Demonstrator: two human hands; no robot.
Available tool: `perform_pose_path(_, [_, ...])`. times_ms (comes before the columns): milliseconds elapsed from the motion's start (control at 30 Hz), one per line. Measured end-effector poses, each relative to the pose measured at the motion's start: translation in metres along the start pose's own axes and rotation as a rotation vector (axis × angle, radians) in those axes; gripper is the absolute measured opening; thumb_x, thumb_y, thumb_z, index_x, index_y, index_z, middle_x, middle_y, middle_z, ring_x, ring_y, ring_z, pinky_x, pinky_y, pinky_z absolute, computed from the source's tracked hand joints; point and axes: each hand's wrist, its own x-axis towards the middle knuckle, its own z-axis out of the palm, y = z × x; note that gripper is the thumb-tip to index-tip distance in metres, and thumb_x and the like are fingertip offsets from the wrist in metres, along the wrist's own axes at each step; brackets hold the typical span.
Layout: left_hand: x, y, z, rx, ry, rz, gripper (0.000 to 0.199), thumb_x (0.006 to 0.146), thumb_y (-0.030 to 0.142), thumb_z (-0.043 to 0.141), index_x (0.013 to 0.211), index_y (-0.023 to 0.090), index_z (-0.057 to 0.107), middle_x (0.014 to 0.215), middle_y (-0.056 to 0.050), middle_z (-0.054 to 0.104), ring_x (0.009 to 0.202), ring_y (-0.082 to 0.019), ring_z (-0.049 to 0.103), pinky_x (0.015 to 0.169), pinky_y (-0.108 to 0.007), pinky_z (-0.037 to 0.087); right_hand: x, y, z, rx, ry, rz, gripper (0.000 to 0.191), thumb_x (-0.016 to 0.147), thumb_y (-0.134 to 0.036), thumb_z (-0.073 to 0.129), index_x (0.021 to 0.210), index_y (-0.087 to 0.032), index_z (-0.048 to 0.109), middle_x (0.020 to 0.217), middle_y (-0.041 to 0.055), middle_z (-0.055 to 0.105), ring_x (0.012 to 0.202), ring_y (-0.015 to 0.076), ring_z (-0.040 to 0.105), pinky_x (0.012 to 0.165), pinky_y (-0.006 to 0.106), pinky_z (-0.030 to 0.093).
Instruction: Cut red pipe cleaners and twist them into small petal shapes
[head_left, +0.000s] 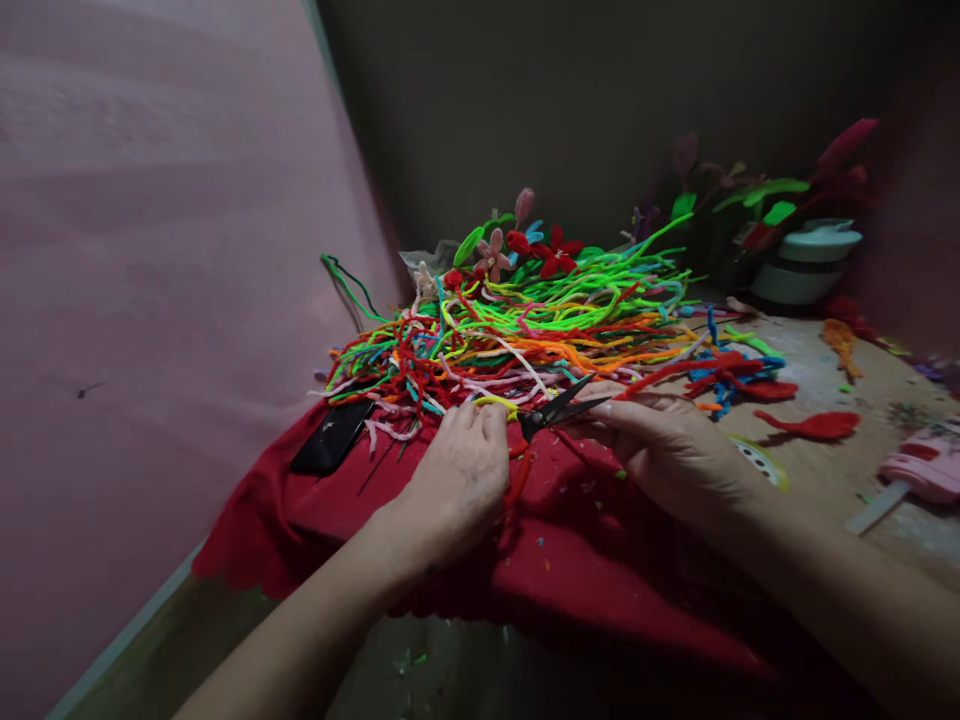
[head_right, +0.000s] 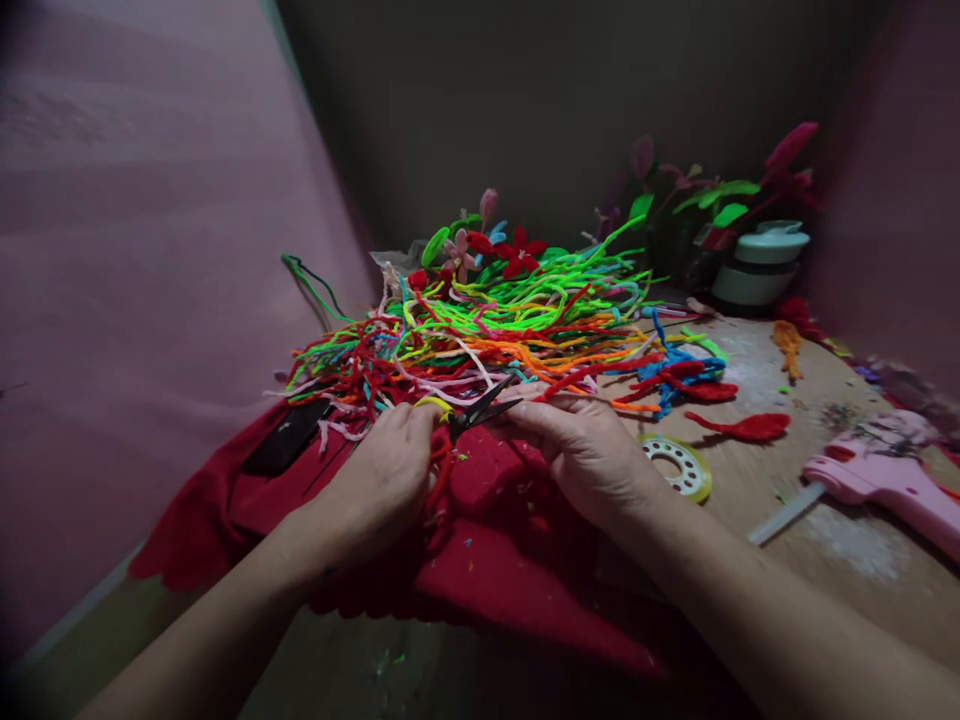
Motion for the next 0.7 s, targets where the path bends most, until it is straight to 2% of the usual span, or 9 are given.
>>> perform_pose_path(400, [-0.0048, -0.0048, 0.0016, -0.050, 0.008, 0.028, 0.027, 0.077, 0.006, 0.037, 0.102, 0.010, 0.048, 0.093, -0.013, 0.052, 0.080, -0.021, 0.043, 0.074, -0.037, 0.042, -0.0034, -0.0040, 0.0010, -0.094, -0.013, -0.041, 0.010, 0.071, -0.017, 0.067, 0.078, -0.020, 0.073, 0.084, 0.0026, 0.071, 0.084, 0.0176, 0.063, 0.082, 0.031, 0.049])
perform_pose_path(700, [-0.0062, -0.0053, 0.0018, 0.004, -0.003, 0.053, 0.028, 0.079, 0.003, 0.035, 0.103, 0.007, 0.049, 0.095, -0.014, 0.052, 0.080, -0.021, 0.043, 0.076, -0.038, 0.042, -0.0029, -0.0040, 0.0036, -0.069, -0.009, 0.007, 0.006, 0.069, -0.019, 0.069, 0.073, -0.018, 0.073, 0.080, 0.0041, 0.071, 0.079, 0.0180, 0.065, 0.080, 0.031, 0.050])
